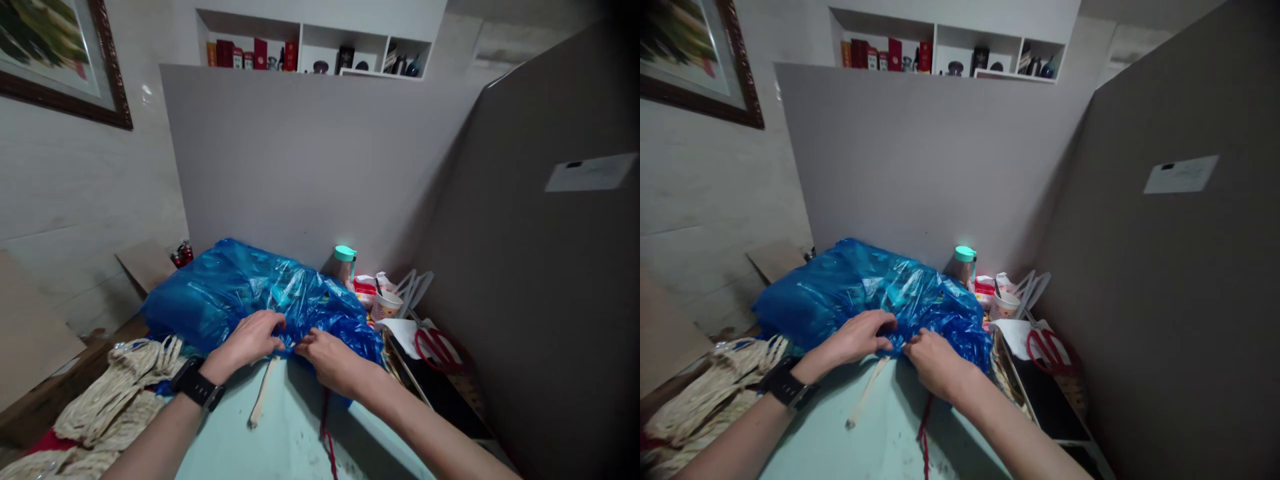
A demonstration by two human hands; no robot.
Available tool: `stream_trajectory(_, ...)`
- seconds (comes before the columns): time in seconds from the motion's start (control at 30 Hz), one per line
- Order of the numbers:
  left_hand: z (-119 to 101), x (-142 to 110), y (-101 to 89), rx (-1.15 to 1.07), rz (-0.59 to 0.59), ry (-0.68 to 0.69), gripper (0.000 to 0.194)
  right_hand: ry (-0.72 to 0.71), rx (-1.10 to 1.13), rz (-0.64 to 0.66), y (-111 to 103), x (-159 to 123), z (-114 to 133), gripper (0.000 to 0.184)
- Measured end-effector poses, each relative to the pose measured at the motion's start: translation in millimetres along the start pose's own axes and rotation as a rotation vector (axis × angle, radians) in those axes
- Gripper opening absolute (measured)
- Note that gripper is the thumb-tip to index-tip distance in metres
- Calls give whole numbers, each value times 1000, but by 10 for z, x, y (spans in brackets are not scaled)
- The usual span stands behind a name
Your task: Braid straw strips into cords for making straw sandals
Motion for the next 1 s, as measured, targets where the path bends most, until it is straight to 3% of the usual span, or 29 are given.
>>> stream_trajectory(0.1,56,-29,108,-13,28,-7,29,-4,17,-51,28,94,-177,52)
stream_trajectory(0.17,84,-35,139,-19,0,-34,25,-1,38,-95,-18,110,-276,54)
stream_trajectory(0.33,158,35,57,-134,-103,-105,17,14,88,-260,-230,30,-336,43)
stream_trajectory(0.43,234,90,-62,-263,-187,-140,17,-22,88,-356,-325,-52,-156,36)
stream_trajectory(0.57,324,110,-192,-408,-294,-200,9,-296,-76,-461,-326,-118,376,27)
stream_trajectory(0.67,303,88,-286,-486,-356,-206,12,-371,-206,-368,-115,-21,574,25)
stream_trajectory(0.8,199,41,-424,-566,-416,-174,20,-250,-282,-225,148,187,402,8)
stream_trajectory(1.0,65,-30,-579,-653,-501,-105,18,-104,-229,-291,106,310,150,19)
Point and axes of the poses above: each hand's wrist, its own x-axis towards the middle knuckle, its own y-axis out of the palm, z = x × y, the point moved 8 cm from there along x, towards the middle knuckle, and after that the axes turned 2 degrees about -z, right-handed, at the moved point
